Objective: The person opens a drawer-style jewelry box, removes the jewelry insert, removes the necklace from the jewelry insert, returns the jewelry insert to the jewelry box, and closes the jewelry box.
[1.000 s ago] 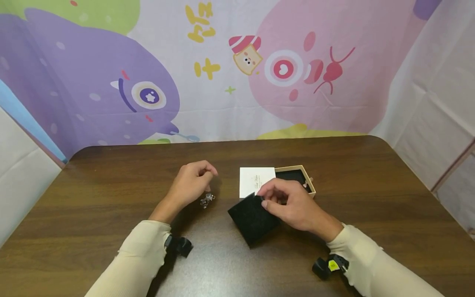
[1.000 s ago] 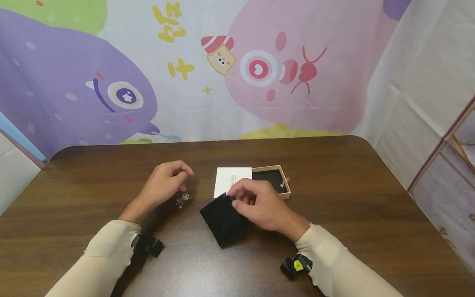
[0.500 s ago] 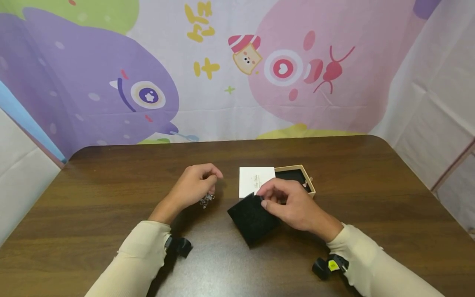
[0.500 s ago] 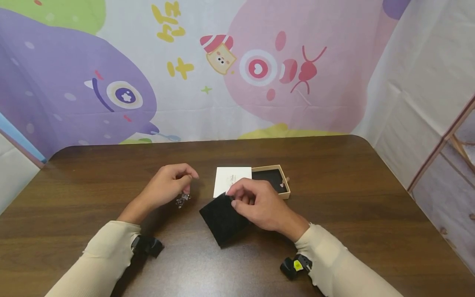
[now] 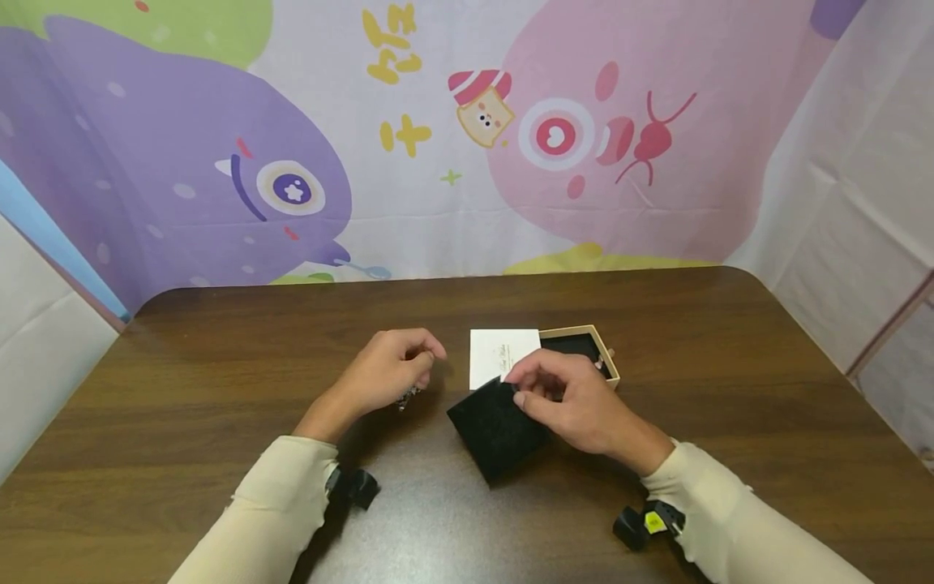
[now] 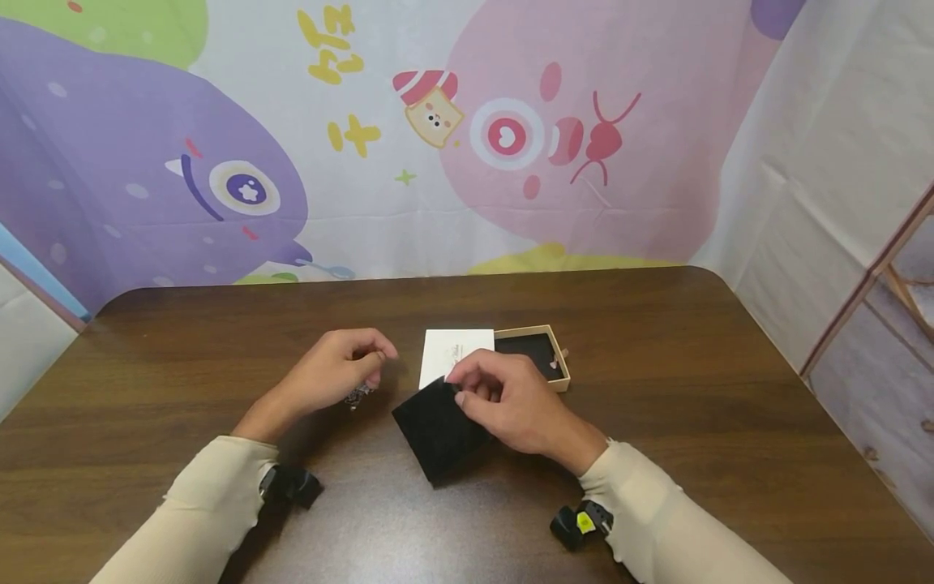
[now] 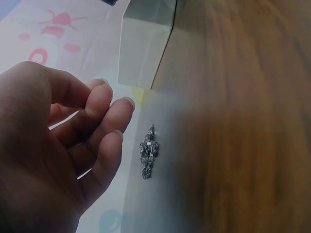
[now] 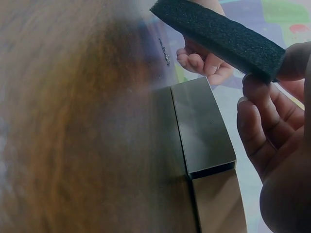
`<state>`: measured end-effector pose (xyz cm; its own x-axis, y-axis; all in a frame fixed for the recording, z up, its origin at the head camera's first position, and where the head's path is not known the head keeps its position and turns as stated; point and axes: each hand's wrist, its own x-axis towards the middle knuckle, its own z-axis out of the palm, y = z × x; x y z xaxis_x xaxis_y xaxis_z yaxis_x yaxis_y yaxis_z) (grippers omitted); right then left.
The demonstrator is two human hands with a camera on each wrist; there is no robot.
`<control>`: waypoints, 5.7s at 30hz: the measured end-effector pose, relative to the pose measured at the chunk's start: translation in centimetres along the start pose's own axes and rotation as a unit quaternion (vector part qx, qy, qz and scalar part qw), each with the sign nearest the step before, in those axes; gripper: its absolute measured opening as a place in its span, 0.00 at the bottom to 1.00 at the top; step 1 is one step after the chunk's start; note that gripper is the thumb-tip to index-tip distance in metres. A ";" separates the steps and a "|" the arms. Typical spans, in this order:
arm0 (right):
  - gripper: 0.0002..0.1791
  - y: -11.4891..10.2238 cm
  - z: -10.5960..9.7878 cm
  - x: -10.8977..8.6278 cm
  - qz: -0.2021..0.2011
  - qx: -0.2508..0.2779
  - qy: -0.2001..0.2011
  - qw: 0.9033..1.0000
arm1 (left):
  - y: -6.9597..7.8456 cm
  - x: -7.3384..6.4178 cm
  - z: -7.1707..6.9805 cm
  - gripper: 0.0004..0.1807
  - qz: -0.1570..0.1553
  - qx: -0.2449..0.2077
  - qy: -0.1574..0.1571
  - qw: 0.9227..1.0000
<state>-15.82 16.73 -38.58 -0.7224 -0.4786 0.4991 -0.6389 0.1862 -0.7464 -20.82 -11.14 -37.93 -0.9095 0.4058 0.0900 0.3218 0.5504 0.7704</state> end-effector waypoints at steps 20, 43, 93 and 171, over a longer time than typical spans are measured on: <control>0.12 0.0 -0.1 0.1 0.004 -0.003 0.023 1.000 | 0.3 -0.2 0.2 0.09 0.004 -0.003 -0.044 0.999; 0.12 -0.3 -0.3 -0.1 0.002 -0.002 0.038 0.999 | 0.7 0.0 0.6 0.07 0.060 0.026 -0.035 0.997; 0.13 -0.2 0.0 -0.1 0.002 -0.013 0.094 0.995 | 1.3 -0.3 1.5 0.18 0.105 0.122 -0.071 0.984; 0.10 0.2 -3.7 0.9 0.021 0.003 0.294 0.956 | 2.0 -0.5 2.1 0.18 0.090 0.122 -0.055 0.987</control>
<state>-17.59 19.51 -36.71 -0.7722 0.0936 0.6284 -0.6062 0.1879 -0.7728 -19.16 -8.68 -37.75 -0.8023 0.5822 0.1321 0.5412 0.6159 0.5726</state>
